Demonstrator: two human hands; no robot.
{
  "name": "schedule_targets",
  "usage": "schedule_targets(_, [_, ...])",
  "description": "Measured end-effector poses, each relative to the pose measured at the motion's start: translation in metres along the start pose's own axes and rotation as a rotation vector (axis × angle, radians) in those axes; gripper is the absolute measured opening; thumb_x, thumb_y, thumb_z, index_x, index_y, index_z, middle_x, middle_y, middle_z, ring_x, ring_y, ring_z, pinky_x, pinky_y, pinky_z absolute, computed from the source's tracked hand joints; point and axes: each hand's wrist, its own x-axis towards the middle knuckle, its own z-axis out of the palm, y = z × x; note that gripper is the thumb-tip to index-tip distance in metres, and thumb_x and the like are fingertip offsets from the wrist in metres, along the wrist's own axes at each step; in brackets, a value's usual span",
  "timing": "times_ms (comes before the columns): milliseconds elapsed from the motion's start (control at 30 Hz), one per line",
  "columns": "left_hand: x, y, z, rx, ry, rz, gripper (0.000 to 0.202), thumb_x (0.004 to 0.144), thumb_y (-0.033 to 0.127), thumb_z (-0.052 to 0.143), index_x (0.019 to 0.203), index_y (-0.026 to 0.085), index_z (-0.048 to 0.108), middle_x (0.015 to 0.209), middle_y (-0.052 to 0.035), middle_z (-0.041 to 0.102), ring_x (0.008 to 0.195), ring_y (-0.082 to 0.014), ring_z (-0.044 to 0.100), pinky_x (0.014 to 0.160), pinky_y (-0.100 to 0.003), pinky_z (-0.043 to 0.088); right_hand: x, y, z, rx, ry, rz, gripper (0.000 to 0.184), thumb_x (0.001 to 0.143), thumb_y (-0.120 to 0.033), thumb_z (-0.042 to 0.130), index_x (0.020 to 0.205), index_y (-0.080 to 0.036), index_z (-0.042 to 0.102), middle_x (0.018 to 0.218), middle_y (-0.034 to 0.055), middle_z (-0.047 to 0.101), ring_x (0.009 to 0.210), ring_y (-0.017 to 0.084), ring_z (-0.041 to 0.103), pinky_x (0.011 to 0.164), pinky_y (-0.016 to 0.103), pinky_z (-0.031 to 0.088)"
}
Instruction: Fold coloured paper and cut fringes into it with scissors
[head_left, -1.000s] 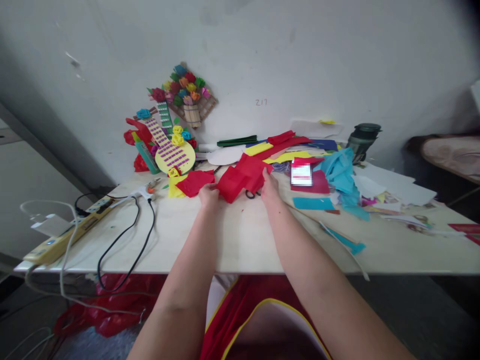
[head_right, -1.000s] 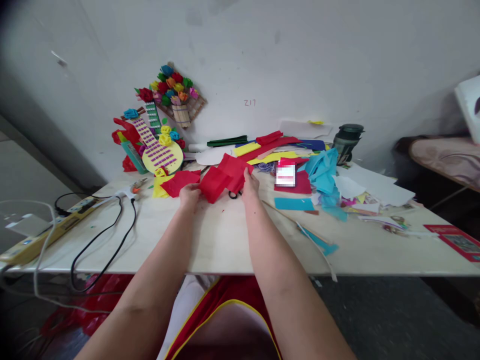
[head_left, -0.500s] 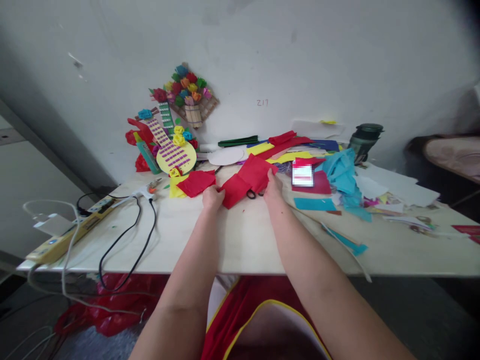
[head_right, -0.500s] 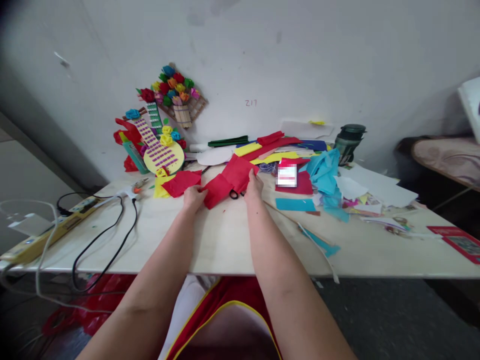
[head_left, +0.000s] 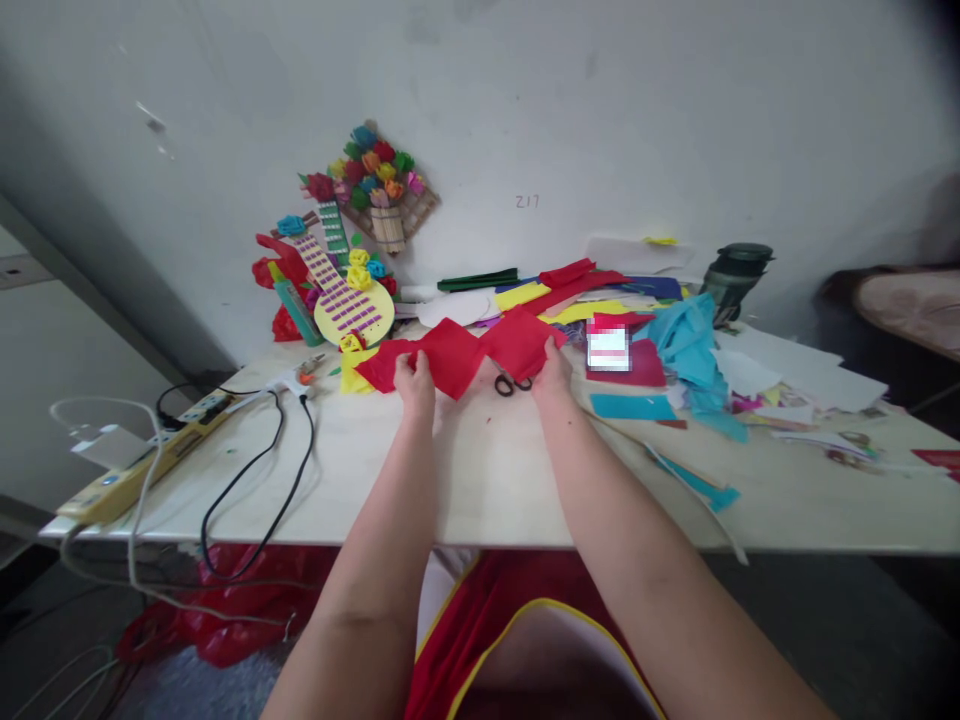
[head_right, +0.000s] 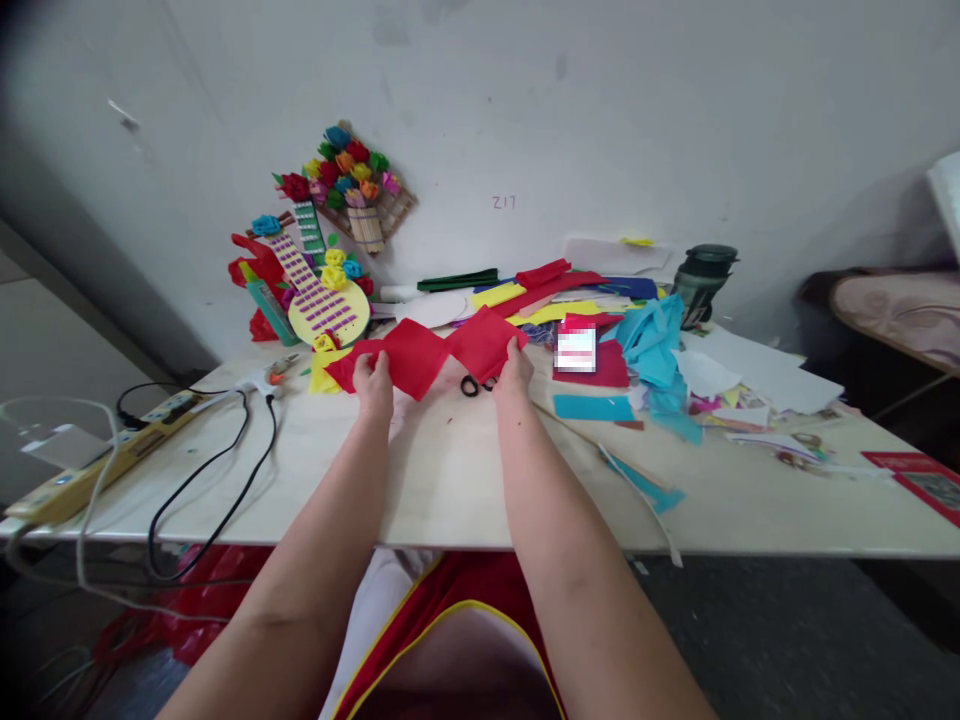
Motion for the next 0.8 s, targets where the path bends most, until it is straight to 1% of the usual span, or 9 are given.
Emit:
schedule_targets(67, [0.0, 0.004, -0.002, 0.087, 0.103, -0.018, 0.026, 0.083, 0.038, 0.042, 0.09, 0.017, 0.055, 0.077, -0.0041, 0.058, 0.073, -0.016, 0.055, 0.069, -0.027, 0.042, 0.001, 0.0, -0.001, -0.003, -0.011, 0.016, 0.031, 0.078, -0.033, 0.059, 0.104, -0.016, 0.061, 0.089, 0.006, 0.071, 0.083, 0.017, 0.066, 0.069, 0.031, 0.056])
schedule_targets(100, [-0.001, 0.006, -0.003, 0.149, 0.108, -0.019, 0.026, 0.084, 0.038, 0.041, 0.091, 0.017, 0.055, 0.078, -0.0046, 0.058, 0.074, -0.0167, 0.055, 0.071, -0.028, 0.042, 0.002, 0.001, -0.001, -0.01, -0.017, 0.02, 0.031, 0.078, -0.033, 0.059, 0.104, -0.016, 0.061, 0.089, 0.006, 0.071, 0.082, 0.018, 0.066, 0.068, 0.031, 0.056])
schedule_targets(200, [-0.005, 0.012, -0.003, 0.245, -0.013, -0.024, 0.025, 0.084, 0.038, 0.043, 0.093, 0.018, 0.055, 0.077, -0.0048, 0.059, 0.075, -0.0181, 0.057, 0.069, -0.028, 0.042, 0.002, 0.001, -0.002, -0.035, -0.029, 0.022, 0.031, 0.079, -0.035, 0.058, 0.105, -0.017, 0.06, 0.087, 0.0056, 0.071, 0.082, 0.018, 0.067, 0.068, 0.032, 0.056])
schedule_targets(300, [-0.008, 0.015, -0.003, 0.193, -0.047, -0.046, 0.024, 0.086, 0.036, 0.04, 0.093, 0.018, 0.054, 0.078, -0.0047, 0.059, 0.076, -0.0175, 0.057, 0.068, -0.026, 0.042, 0.0, -0.001, -0.002, -0.02, -0.071, 0.091, 0.028, 0.082, -0.035, 0.055, 0.103, -0.017, 0.06, 0.089, 0.0057, 0.071, 0.083, 0.018, 0.066, 0.07, 0.033, 0.056])
schedule_targets(433, [-0.011, 0.018, -0.002, 0.101, -0.063, -0.09, 0.019, 0.087, 0.032, 0.04, 0.091, 0.018, 0.051, 0.076, -0.0031, 0.057, 0.075, -0.0156, 0.056, 0.066, -0.024, 0.041, -0.008, -0.009, 0.0, 0.068, -0.253, 0.268, 0.021, 0.085, -0.032, 0.049, 0.096, -0.018, 0.062, 0.09, 0.0039, 0.071, 0.086, 0.016, 0.066, 0.076, 0.034, 0.054])
schedule_targets(533, [-0.015, 0.024, -0.001, 0.016, -0.109, -0.112, 0.015, 0.087, 0.031, 0.041, 0.088, 0.018, 0.049, 0.074, -0.0016, 0.054, 0.071, -0.0141, 0.054, 0.063, -0.023, 0.041, -0.019, -0.017, 0.004, 0.139, -0.372, 0.297, 0.02, 0.085, -0.029, 0.049, 0.094, -0.018, 0.063, 0.087, 0.0035, 0.071, 0.089, 0.017, 0.065, 0.08, 0.035, 0.053])
schedule_targets(633, [-0.021, 0.03, 0.001, -0.031, -0.132, -0.153, 0.012, 0.087, 0.027, 0.041, 0.085, 0.018, 0.047, 0.074, -0.0011, 0.053, 0.071, -0.0133, 0.054, 0.063, -0.023, 0.042, -0.033, -0.022, 0.011, 0.186, -0.499, 0.286, 0.023, 0.086, -0.031, 0.048, 0.095, -0.016, 0.064, 0.087, 0.0056, 0.071, 0.092, 0.019, 0.065, 0.083, 0.037, 0.052])
schedule_targets(700, [-0.023, 0.03, 0.003, -0.054, -0.146, -0.176, 0.01, 0.087, 0.025, 0.04, 0.086, 0.018, 0.047, 0.075, -0.0014, 0.055, 0.072, -0.0134, 0.056, 0.065, -0.023, 0.043, -0.042, -0.021, 0.016, 0.156, -0.536, 0.316, 0.025, 0.087, -0.033, 0.047, 0.097, -0.016, 0.064, 0.087, 0.0059, 0.071, 0.094, 0.02, 0.064, 0.083, 0.037, 0.052])
schedule_targets(800, [-0.023, 0.023, 0.007, -0.063, -0.18, -0.142, 0.011, 0.086, 0.026, 0.042, 0.089, 0.017, 0.048, 0.079, -0.0029, 0.058, 0.077, -0.0144, 0.058, 0.07, -0.024, 0.045, -0.053, -0.017, 0.022, 0.084, -0.585, 0.435, 0.027, 0.087, -0.035, 0.047, 0.098, -0.016, 0.063, 0.085, 0.0063, 0.071, 0.093, 0.02, 0.064, 0.082, 0.037, 0.052])
